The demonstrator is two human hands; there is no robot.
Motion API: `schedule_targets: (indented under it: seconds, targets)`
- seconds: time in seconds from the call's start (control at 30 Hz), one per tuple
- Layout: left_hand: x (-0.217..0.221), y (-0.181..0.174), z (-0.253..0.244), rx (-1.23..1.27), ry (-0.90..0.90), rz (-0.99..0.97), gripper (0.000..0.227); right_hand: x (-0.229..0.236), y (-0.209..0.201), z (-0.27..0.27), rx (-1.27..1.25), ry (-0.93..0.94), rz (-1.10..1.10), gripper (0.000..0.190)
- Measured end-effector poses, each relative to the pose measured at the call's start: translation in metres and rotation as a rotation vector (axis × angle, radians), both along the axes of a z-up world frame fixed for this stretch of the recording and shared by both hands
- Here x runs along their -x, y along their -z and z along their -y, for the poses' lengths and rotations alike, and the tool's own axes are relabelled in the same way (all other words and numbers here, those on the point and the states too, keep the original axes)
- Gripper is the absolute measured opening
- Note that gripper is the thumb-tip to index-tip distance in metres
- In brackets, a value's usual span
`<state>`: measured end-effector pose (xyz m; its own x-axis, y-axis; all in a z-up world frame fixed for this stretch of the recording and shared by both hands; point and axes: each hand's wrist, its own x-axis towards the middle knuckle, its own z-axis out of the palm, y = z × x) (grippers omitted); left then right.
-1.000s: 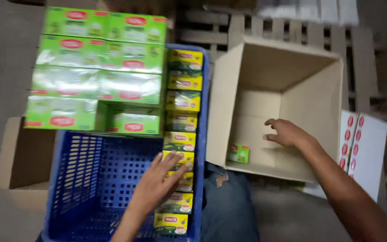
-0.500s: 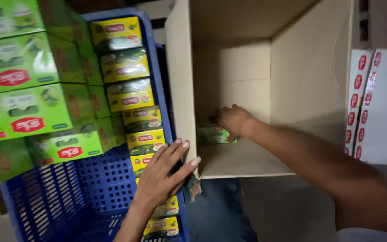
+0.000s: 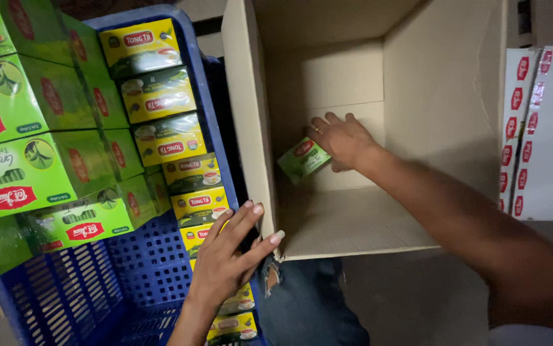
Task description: The person transfers small green and yellow boxes from a blue plastic basket into a larger cardboard box. They arrange the boxes in neat rows within the larger box, filling it up.
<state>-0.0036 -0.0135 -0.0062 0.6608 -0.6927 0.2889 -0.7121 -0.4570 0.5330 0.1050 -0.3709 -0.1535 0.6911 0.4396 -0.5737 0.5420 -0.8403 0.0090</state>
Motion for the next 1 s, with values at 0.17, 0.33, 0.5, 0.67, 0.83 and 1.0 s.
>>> schedule_targets:
  seconds: [0.17,0.33,0.5,0.67,0.83,1.0]
  targets:
    - [0.002,0.005,0.0,0.007,-0.016,0.01,0.046,0.001,0.03,-0.002,0.042,-0.029,0.176,0.065]
    - [0.003,0.005,0.001,0.008,-0.02,-0.001,0.04,-0.016,0.018,-0.002,0.369,0.222,-0.011,0.094]
    - [0.002,0.004,-0.005,-0.042,0.01,-0.095,0.044,-0.021,-0.001,0.014,0.261,0.364,-0.127,0.093]
    - [0.002,-0.016,-0.002,-0.004,0.027,-0.165,0.053,-0.023,-0.065,0.024,0.304,0.414,-0.102,0.107]
    - [0.002,-0.068,-0.001,0.026,-0.015,-0.301,0.114,-0.009,-0.164,0.026,-0.102,0.595,0.057,0.085]
    - [0.008,-0.085,0.003,0.043,-0.074,-0.297,0.085,0.038,-0.25,0.017,-0.536,0.731,0.361,0.085]
